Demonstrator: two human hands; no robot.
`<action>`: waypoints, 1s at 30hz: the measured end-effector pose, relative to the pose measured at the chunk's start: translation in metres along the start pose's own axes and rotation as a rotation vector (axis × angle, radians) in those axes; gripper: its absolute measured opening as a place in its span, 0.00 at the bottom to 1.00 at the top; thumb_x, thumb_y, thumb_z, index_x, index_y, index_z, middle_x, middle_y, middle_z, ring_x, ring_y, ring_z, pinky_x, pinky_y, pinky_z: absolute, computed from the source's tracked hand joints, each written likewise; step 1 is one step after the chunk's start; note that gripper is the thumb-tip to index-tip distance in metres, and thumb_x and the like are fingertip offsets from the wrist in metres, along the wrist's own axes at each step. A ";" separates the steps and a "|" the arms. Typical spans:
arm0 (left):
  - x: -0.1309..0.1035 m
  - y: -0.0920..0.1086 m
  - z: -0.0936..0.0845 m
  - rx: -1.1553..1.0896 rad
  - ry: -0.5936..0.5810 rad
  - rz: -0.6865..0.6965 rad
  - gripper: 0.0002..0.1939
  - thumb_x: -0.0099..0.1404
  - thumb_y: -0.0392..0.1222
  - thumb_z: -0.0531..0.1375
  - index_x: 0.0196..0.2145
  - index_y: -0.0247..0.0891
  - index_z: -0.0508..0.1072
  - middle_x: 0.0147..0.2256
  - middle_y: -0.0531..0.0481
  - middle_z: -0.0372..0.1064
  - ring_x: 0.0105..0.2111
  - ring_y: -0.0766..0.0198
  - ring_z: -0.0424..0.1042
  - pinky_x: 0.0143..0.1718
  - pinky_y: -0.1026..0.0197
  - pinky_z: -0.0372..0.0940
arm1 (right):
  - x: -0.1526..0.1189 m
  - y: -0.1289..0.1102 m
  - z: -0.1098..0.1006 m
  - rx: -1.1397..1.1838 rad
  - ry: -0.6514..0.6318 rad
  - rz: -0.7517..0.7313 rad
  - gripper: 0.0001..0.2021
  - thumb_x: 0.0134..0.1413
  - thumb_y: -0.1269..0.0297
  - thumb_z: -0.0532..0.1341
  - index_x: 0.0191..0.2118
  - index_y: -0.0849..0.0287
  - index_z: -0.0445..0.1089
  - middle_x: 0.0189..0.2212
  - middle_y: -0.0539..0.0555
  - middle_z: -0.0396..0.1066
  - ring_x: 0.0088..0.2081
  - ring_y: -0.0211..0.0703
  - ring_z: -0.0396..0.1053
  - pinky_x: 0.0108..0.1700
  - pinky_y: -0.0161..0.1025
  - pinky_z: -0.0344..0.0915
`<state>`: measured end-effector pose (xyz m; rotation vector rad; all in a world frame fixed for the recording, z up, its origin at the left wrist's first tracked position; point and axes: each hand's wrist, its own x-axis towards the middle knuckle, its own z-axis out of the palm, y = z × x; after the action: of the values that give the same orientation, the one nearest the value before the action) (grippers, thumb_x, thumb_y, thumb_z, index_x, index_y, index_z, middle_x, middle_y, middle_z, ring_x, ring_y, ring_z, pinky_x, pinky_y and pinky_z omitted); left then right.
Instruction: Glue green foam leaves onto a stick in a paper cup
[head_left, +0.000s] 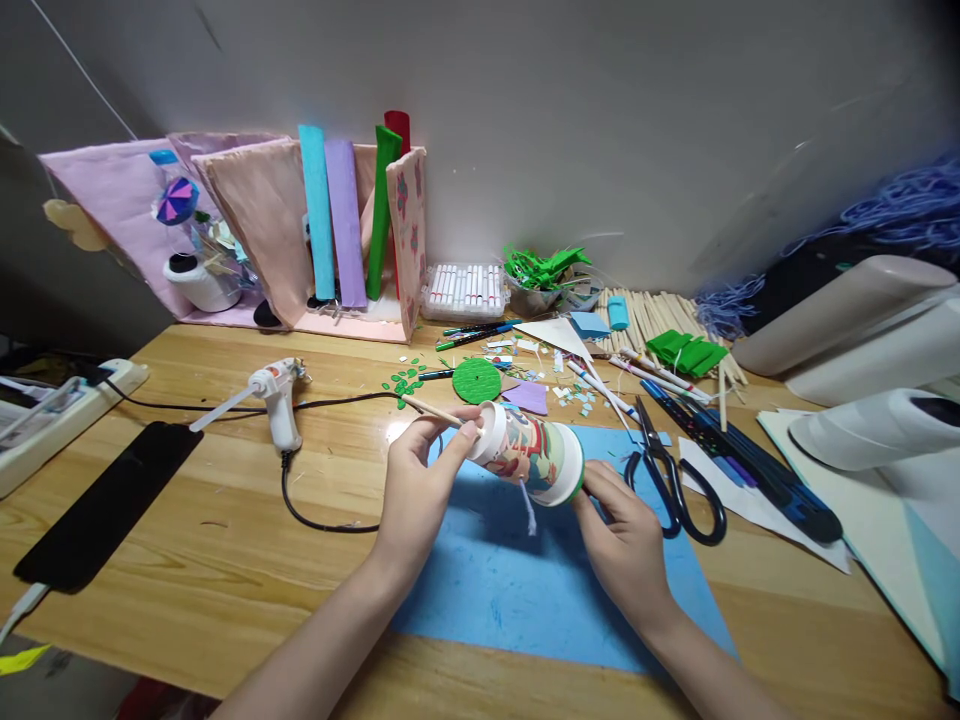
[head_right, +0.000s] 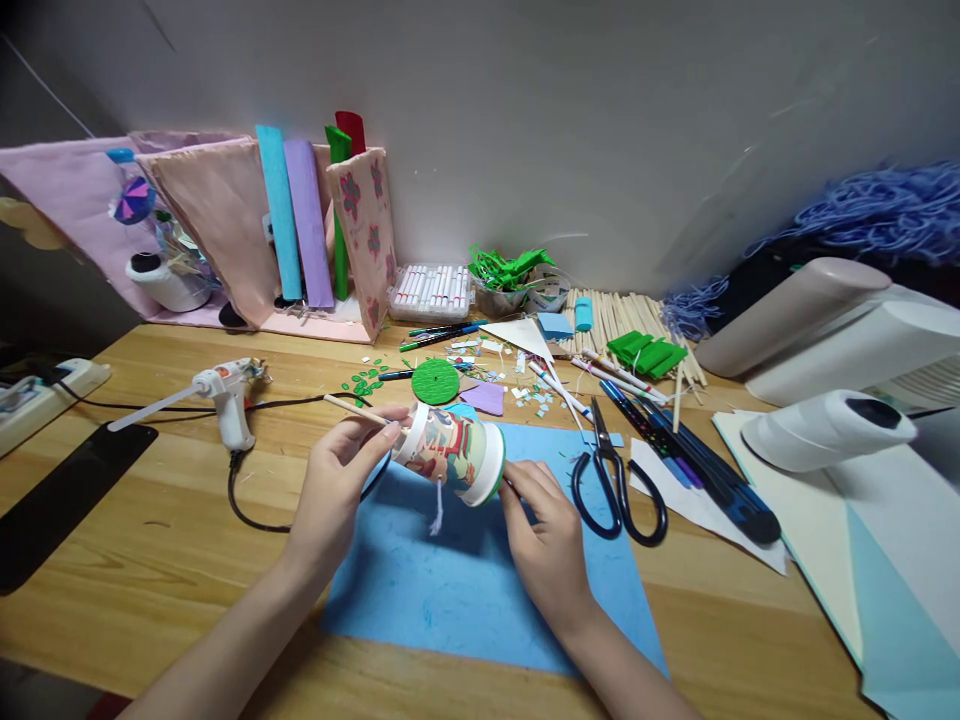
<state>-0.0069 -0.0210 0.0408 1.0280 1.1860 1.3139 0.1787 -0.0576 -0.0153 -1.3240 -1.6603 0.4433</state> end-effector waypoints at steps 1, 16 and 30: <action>0.000 0.000 0.000 -0.007 -0.002 0.005 0.10 0.56 0.43 0.63 0.36 0.37 0.77 0.40 0.45 0.76 0.44 0.56 0.72 0.45 0.59 0.64 | 0.000 0.000 0.000 -0.005 0.013 -0.009 0.09 0.59 0.70 0.55 0.35 0.58 0.72 0.29 0.53 0.70 0.30 0.42 0.64 0.34 0.38 0.61; 0.002 -0.003 0.001 0.058 0.003 0.032 0.11 0.57 0.46 0.62 0.35 0.36 0.76 0.38 0.45 0.75 0.41 0.59 0.72 0.44 0.59 0.64 | -0.004 0.001 0.002 0.021 0.156 0.002 0.08 0.54 0.73 0.59 0.36 0.57 0.75 0.27 0.53 0.71 0.29 0.42 0.68 0.32 0.38 0.65; 0.005 -0.007 -0.003 0.066 0.098 0.020 0.11 0.55 0.45 0.64 0.32 0.35 0.77 0.33 0.46 0.75 0.36 0.61 0.72 0.42 0.61 0.65 | 0.004 -0.008 -0.004 0.129 -0.098 0.089 0.13 0.60 0.70 0.53 0.24 0.58 0.64 0.23 0.49 0.63 0.26 0.37 0.62 0.28 0.32 0.59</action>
<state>-0.0093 -0.0164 0.0332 1.0351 1.3039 1.3618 0.1773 -0.0579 -0.0061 -1.3015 -1.6281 0.6664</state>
